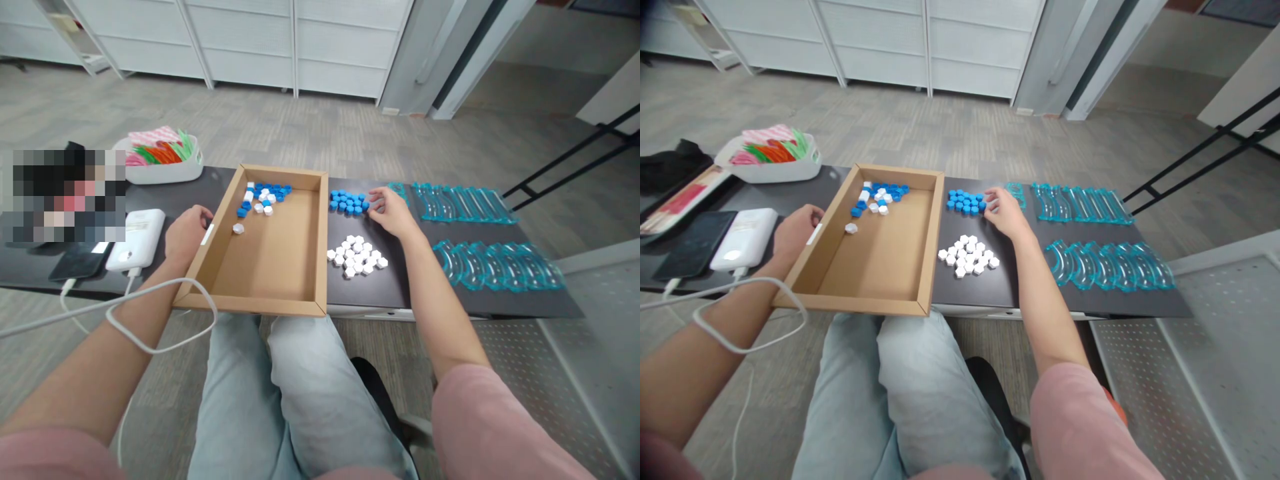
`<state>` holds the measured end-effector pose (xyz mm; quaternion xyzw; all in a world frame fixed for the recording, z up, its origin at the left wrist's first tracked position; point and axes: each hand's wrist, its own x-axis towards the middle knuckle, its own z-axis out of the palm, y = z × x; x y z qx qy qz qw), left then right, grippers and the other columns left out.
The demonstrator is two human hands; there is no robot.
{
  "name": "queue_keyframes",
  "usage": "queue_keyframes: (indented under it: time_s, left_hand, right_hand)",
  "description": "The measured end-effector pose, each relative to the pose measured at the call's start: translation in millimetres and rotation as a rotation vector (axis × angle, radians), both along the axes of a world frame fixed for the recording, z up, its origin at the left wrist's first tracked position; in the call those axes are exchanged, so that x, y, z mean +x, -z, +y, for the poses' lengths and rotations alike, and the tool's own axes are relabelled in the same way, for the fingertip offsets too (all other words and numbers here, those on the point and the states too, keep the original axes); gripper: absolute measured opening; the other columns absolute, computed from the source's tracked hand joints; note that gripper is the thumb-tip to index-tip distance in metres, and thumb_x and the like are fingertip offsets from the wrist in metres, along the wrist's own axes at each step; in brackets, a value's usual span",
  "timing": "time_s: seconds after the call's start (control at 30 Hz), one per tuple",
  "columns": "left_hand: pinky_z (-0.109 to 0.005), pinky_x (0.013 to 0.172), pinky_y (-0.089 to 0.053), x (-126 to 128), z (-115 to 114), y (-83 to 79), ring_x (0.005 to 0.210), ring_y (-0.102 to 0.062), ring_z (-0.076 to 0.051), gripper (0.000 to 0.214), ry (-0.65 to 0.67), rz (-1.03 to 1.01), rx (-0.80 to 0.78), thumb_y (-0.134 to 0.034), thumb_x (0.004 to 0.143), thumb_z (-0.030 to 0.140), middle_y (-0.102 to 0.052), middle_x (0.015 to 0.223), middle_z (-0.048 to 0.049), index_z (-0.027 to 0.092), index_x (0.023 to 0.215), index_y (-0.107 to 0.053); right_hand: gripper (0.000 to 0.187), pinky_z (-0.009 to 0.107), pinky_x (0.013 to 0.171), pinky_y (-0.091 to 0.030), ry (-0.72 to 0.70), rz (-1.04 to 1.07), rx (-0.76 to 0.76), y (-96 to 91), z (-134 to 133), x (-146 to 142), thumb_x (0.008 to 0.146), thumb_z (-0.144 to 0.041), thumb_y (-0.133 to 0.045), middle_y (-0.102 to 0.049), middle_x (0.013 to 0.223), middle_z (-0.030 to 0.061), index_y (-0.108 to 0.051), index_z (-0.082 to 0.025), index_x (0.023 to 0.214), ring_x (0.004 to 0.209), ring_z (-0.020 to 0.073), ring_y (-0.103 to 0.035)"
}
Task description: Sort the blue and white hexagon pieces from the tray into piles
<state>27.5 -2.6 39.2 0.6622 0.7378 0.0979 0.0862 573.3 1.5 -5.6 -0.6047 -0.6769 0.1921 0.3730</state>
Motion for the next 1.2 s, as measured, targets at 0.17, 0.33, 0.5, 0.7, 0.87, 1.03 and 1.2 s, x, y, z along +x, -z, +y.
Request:
queue_keyframes:
  time_s: [0.17,0.33,0.5,0.7,0.87,1.03,1.2]
  left_hand:
    - [-0.033,0.083,-0.041,2,-4,-3.0,0.106,-0.067,-0.026,0.025,-0.001,-0.024,0.008,-0.059,0.111,0.026,-0.079,0.124,-0.0094,0.021,0.13,-0.074]
    - [-0.035,0.083,-0.042,4,-6,-3.4,0.103,-0.069,-0.026,0.024,0.016,-0.062,0.027,-0.061,0.111,0.026,-0.08,0.12,-0.009,0.021,0.128,-0.077]
    - [-0.037,0.083,-0.048,3,-2,2.7,0.107,-0.076,-0.031,0.02,-0.02,-0.073,0.07,-0.071,0.102,0.026,-0.082,0.116,-0.0095,0.027,0.121,-0.079]
    - [-0.039,0.094,-0.054,4,-4,3.3,0.12,-0.079,-0.034,0.02,0.016,-0.072,0.08,-0.071,0.106,0.03,-0.084,0.127,-0.014,0.026,0.125,-0.077]
    - [-0.04,0.096,-0.056,6,-5,1.9,0.12,-0.08,-0.035,0.021,0.022,-0.063,0.075,-0.07,0.106,0.031,-0.084,0.126,-0.0136,0.026,0.125,-0.077]
    - [-0.041,0.096,-0.057,6,-5,1.2,0.122,-0.08,-0.035,0.021,0.026,-0.067,0.068,-0.07,0.106,0.031,-0.084,0.125,-0.014,0.027,0.125,-0.076]
    - [-0.041,0.1,-0.056,5,-4,2.4,0.125,-0.079,-0.036,0.022,0.023,-0.084,0.073,-0.069,0.106,0.031,-0.083,0.13,-0.015,0.027,0.126,-0.077]
  right_hand:
    - [0.044,0.045,0.085,-0.068,0.064,-0.026,0.104,-6.0,-7,-8,0.08,-0.026,-0.076,-0.082,0.116,0.0099,-0.077,-0.026,0.124,0.089,0.0262,-0.076]
    - [0.027,0.043,0.085,-0.064,-0.08,-0.061,0.159,-35.2,-3,-62,0.096,-0.03,-0.071,-0.082,0.11,0.0091,-0.079,-0.025,0.121,0.088,0.026,-0.074]
    - [0.031,0.042,0.098,-0.061,-0.519,-0.312,0.116,-73.2,23,-177,0.104,-0.026,-0.068,-0.082,0.129,0.0114,-0.083,-0.022,0.131,0.104,0.0273,-0.078]
    - [0.033,0.042,0.1,-0.058,-0.604,-0.698,-0.012,-84.5,53,-295,0.114,-0.029,-0.068,-0.077,0.155,0.0158,-0.083,-0.021,0.143,0.132,0.0345,-0.077]
    - [0.029,0.042,0.094,-0.057,-0.565,-0.843,-0.036,-76.1,56,-319,0.115,-0.033,-0.073,-0.077,0.154,0.0194,-0.083,-0.017,0.137,0.129,0.0366,-0.078]
    - [0.028,0.041,0.097,-0.054,-0.544,-0.646,0.021,-81.0,52,-297,0.11,-0.035,-0.074,-0.077,0.149,0.0153,-0.08,-0.022,0.134,0.124,0.0341,-0.076]
    - [0.021,0.04,0.102,-0.053,-0.617,-0.488,0.028,-81.3,43,-259,0.102,-0.033,-0.078,-0.081,0.128,0.013,-0.079,-0.02,0.118,0.115,0.0313,-0.074]
